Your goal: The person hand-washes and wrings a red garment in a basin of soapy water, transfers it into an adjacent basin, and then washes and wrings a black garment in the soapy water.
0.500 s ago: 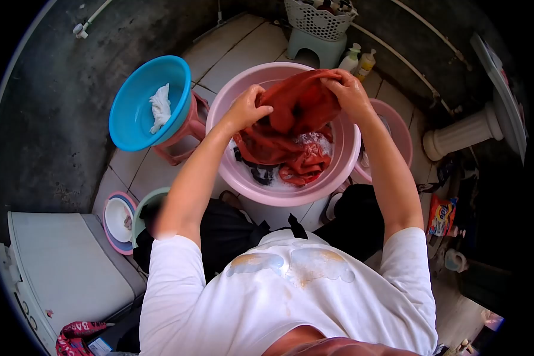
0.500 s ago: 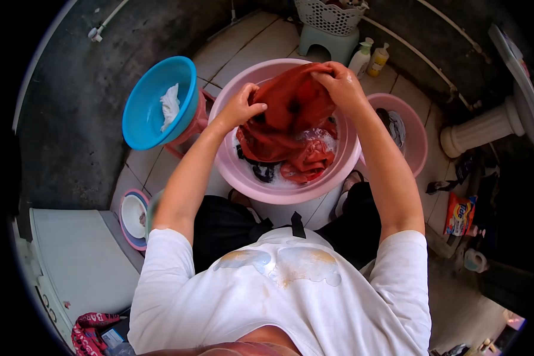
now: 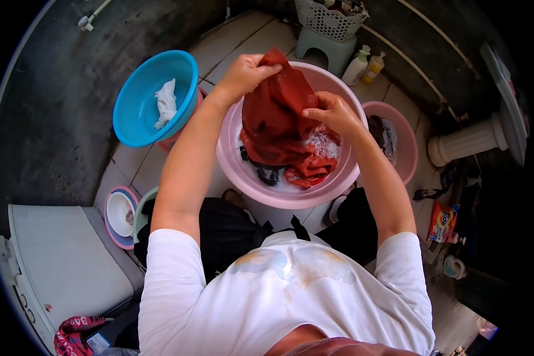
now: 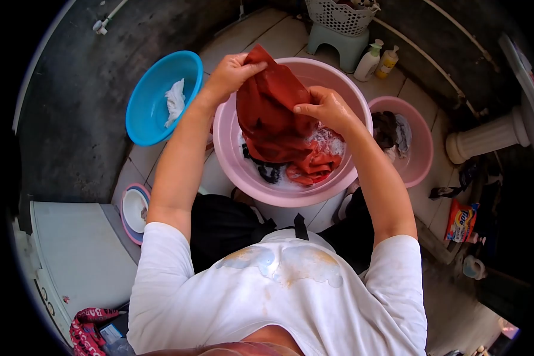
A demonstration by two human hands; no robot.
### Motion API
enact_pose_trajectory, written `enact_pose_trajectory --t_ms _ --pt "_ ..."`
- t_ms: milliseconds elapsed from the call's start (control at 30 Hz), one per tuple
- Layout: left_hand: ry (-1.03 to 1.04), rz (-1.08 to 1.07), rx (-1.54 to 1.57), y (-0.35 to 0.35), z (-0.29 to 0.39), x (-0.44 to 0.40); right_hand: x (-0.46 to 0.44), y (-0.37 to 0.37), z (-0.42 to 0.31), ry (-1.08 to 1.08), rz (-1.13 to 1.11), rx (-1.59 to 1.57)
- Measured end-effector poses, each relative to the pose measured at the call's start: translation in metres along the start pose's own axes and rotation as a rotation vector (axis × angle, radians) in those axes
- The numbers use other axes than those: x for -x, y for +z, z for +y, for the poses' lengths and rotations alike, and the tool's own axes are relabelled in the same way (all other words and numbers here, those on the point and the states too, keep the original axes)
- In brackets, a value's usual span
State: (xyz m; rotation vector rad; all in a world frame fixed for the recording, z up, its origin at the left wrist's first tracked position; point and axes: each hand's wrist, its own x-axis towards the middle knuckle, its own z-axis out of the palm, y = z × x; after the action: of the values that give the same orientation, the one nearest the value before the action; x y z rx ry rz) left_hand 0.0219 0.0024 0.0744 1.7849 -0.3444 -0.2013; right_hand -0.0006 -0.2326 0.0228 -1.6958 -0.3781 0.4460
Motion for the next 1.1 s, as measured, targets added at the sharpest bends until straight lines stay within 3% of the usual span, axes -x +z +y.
enact_pose_trajectory --t_ms 67,133,233,533,600,800,967,1067,1100 --pt "0.027 0.120 0.133 -0.013 -0.007 -0.002 0.004 -0.007 0.006 0.009 0.032 0.125" --pt "0.028 0.173 0.056 -0.023 0.005 0.005 0.002 -0.018 0.014 0.044 0.036 0.147" --pt "0.087 0.334 0.207 -0.036 0.009 0.006 0.001 -0.030 0.028 0.018 0.079 0.502" --pt "0.103 0.329 0.253 -0.042 0.009 0.007 0.000 -0.018 0.015 -0.047 0.179 0.682" --pt "0.119 0.306 0.233 -0.044 0.006 0.007 -0.003 -0.019 0.018 -0.009 0.146 0.652" --pt "0.280 0.653 0.482 -0.072 0.012 0.018 0.003 -0.028 0.062 0.041 0.094 0.672" --pt "0.234 0.737 0.648 -0.094 0.006 0.032 0.011 -0.028 0.094 0.039 0.126 0.818" --pt "0.081 0.702 0.700 -0.093 -0.014 0.043 0.005 -0.032 0.093 0.207 0.255 0.654" --pt "0.034 0.656 0.715 -0.093 -0.020 0.047 0.000 -0.037 0.090 0.224 0.303 0.394"
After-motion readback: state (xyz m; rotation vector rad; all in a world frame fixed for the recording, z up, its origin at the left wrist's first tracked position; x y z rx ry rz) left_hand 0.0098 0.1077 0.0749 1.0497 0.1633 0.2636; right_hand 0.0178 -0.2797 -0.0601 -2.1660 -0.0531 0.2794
